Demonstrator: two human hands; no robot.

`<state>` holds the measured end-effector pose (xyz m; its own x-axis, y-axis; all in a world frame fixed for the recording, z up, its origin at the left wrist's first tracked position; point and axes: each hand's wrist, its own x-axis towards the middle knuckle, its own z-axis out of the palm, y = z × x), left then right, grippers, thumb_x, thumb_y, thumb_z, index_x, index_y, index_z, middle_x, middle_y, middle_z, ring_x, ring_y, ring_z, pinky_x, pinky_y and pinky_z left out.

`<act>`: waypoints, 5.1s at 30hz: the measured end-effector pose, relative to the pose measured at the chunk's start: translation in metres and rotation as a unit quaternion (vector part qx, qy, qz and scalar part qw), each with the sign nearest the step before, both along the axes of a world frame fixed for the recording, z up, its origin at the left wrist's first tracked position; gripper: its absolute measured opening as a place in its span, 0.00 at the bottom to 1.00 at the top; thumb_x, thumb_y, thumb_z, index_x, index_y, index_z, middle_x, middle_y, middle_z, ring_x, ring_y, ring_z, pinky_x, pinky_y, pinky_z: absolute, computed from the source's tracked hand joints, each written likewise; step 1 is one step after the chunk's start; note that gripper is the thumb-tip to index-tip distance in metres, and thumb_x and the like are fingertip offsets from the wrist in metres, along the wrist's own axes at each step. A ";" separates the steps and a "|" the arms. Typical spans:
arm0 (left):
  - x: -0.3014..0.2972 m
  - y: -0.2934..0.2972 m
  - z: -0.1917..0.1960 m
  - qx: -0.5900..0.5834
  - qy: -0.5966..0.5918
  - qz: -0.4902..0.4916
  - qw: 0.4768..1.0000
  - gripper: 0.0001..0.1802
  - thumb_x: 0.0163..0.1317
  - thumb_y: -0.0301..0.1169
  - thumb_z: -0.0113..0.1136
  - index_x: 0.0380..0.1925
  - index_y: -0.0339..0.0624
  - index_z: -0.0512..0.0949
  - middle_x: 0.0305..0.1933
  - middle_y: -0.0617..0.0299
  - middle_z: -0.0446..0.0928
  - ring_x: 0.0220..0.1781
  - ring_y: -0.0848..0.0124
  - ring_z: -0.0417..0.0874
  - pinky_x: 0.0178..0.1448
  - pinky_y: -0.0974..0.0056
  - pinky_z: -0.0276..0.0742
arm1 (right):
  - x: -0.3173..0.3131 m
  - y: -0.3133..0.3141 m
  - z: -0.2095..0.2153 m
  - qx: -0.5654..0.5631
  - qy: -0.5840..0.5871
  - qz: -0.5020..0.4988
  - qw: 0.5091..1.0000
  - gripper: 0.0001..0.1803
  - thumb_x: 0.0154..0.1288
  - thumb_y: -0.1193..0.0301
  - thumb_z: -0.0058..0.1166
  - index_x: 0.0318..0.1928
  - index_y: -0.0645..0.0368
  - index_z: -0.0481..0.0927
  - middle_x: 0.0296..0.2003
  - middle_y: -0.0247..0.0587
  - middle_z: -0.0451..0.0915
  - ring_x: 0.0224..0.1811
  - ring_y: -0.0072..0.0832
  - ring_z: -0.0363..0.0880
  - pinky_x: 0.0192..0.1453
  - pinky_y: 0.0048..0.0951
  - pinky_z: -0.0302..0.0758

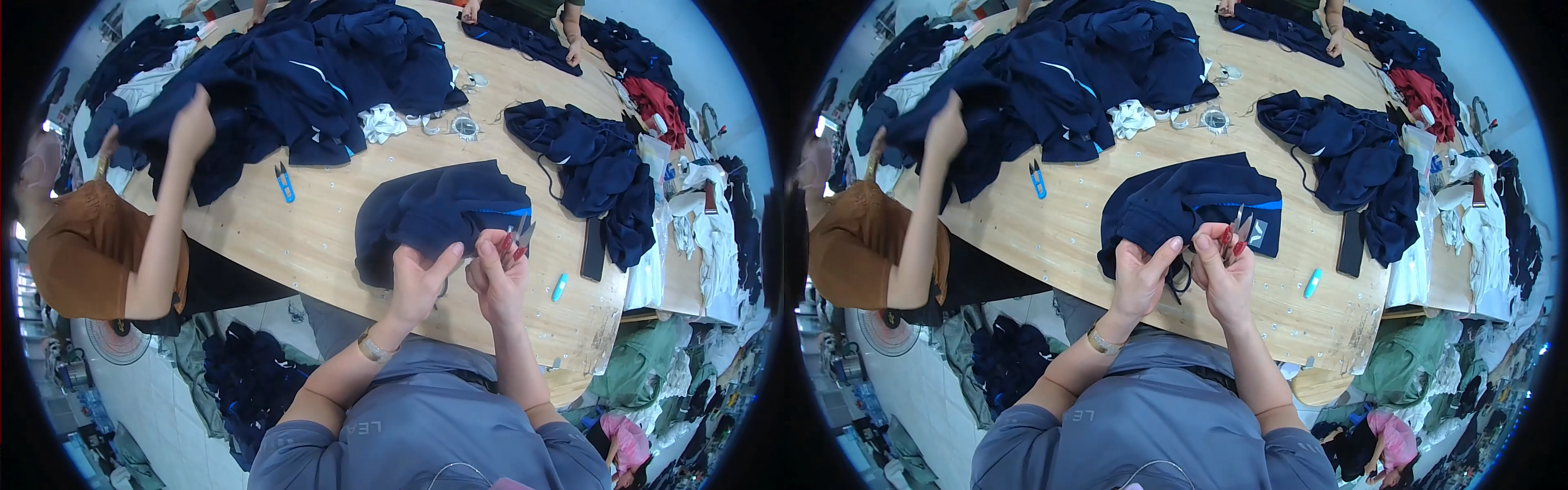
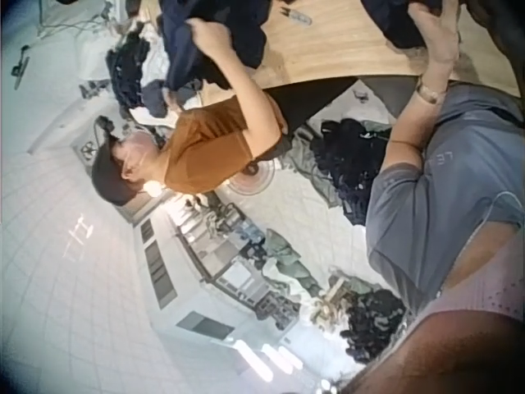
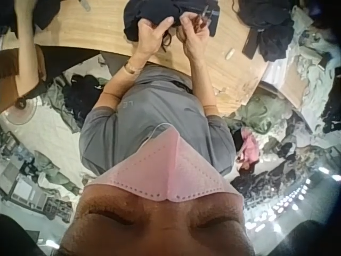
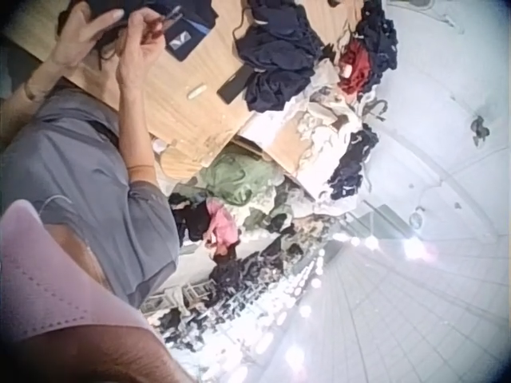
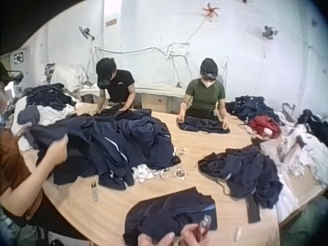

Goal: Trimming loose threads from navy blue garments using thread snips.

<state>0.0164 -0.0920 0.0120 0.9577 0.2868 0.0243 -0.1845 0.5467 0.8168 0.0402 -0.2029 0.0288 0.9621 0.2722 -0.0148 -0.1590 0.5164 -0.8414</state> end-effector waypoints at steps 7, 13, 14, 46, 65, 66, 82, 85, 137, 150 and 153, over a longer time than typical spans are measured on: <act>0.000 0.002 0.002 0.047 -0.005 0.041 0.998 0.13 0.56 0.21 0.60 0.41 0.34 0.72 0.39 0.63 0.75 0.39 0.79 0.74 0.45 0.73 0.71 | -0.024 0.002 0.022 -0.149 -0.034 0.015 0.988 0.04 0.62 0.75 0.53 0.33 0.63 0.74 0.20 0.24 0.70 0.18 0.08 0.61 0.20 0.13 0.55; 0.004 0.015 -0.002 -0.043 0.006 0.054 0.998 0.12 0.60 0.24 0.58 0.43 0.36 0.72 0.40 0.65 0.75 0.42 0.77 0.75 0.49 0.69 0.71 | -0.031 -0.018 0.025 -0.178 -0.138 0.166 0.960 0.04 0.56 0.81 0.56 0.31 0.64 0.75 0.27 0.31 0.77 0.24 0.10 0.68 0.25 0.12 0.62; 0.005 0.018 -0.002 -0.105 0.013 0.040 0.994 0.11 0.62 0.27 0.56 0.43 0.38 0.72 0.40 0.65 0.75 0.42 0.76 0.76 0.49 0.66 0.72 | -0.028 -0.018 0.024 -0.163 -0.126 0.148 0.967 0.04 0.55 0.82 0.57 0.32 0.64 0.75 0.26 0.31 0.77 0.24 0.10 0.68 0.25 0.12 0.61; -0.008 0.014 0.001 -0.148 -0.057 0.003 0.987 0.28 0.69 0.50 0.36 0.51 0.36 0.67 0.51 0.57 0.72 0.50 0.69 0.74 0.56 0.62 0.69 | 0.006 0.004 -0.003 -0.549 -0.421 -0.121 0.712 0.16 0.55 0.62 0.60 0.26 0.60 0.71 0.19 0.38 0.71 0.17 0.32 0.72 0.20 0.28 0.65; -0.012 0.017 -0.009 -0.140 -0.035 -0.019 0.989 0.23 0.71 0.45 0.35 0.47 0.37 0.71 0.46 0.59 0.75 0.48 0.72 0.75 0.55 0.64 0.70 | 0.012 0.013 -0.001 -0.557 -0.471 -0.148 0.668 0.19 0.54 0.54 0.59 0.24 0.56 0.71 0.17 0.35 0.68 0.13 0.30 0.65 0.17 0.28 0.59; -0.012 0.016 -0.007 -0.142 -0.034 -0.015 0.989 0.24 0.71 0.45 0.34 0.48 0.36 0.71 0.47 0.58 0.74 0.49 0.72 0.75 0.56 0.64 0.69 | 0.012 0.013 -0.002 -0.557 -0.471 -0.148 0.668 0.19 0.54 0.54 0.59 0.24 0.56 0.71 0.17 0.35 0.68 0.13 0.30 0.65 0.17 0.28 0.59; -0.011 0.016 -0.004 -0.113 -0.039 -0.024 0.993 0.26 0.71 0.46 0.33 0.50 0.35 0.69 0.50 0.57 0.73 0.52 0.71 0.73 0.59 0.63 0.66 | 0.015 0.012 -0.002 -0.552 -0.479 -0.151 0.666 0.19 0.54 0.54 0.58 0.23 0.56 0.71 0.17 0.34 0.68 0.13 0.30 0.65 0.17 0.27 0.59; -0.011 0.016 -0.005 -0.119 -0.033 -0.020 0.992 0.26 0.71 0.46 0.33 0.50 0.35 0.69 0.50 0.58 0.73 0.51 0.71 0.73 0.59 0.63 0.66 | 0.015 0.012 -0.002 -0.553 -0.479 -0.151 0.665 0.19 0.54 0.54 0.59 0.23 0.55 0.71 0.17 0.34 0.68 0.13 0.29 0.65 0.17 0.27 0.59; 0.035 0.046 0.032 -0.241 -0.068 -0.137 0.958 0.27 0.65 0.56 0.37 0.43 0.42 0.67 0.45 0.59 0.69 0.50 0.65 0.71 0.53 0.58 0.70 | 0.031 0.024 0.002 -0.385 -0.229 -0.123 0.885 0.27 0.46 0.68 0.70 0.47 0.58 0.71 0.22 0.29 0.75 0.19 0.11 0.64 0.23 0.15 0.64; 0.056 0.157 0.021 0.827 -0.123 0.216 0.504 0.20 0.53 0.45 0.61 0.35 0.39 0.79 0.35 0.53 0.78 0.40 0.58 0.78 0.46 0.61 0.73 | 0.075 -0.065 0.027 -0.455 -0.322 -0.420 0.716 0.06 0.55 0.81 0.55 0.35 0.65 0.77 0.26 0.36 0.76 0.25 0.21 0.74 0.30 0.20 0.71; 0.065 0.179 0.038 0.908 -0.109 0.226 0.337 0.20 0.53 0.45 0.60 0.39 0.41 0.77 0.41 0.57 0.78 0.41 0.61 0.79 0.43 0.61 0.73 | 0.078 -0.080 0.027 -0.477 -0.350 -0.458 0.664 0.04 0.58 0.79 0.55 0.36 0.65 0.77 0.25 0.31 0.75 0.23 0.13 0.69 0.27 0.13 0.66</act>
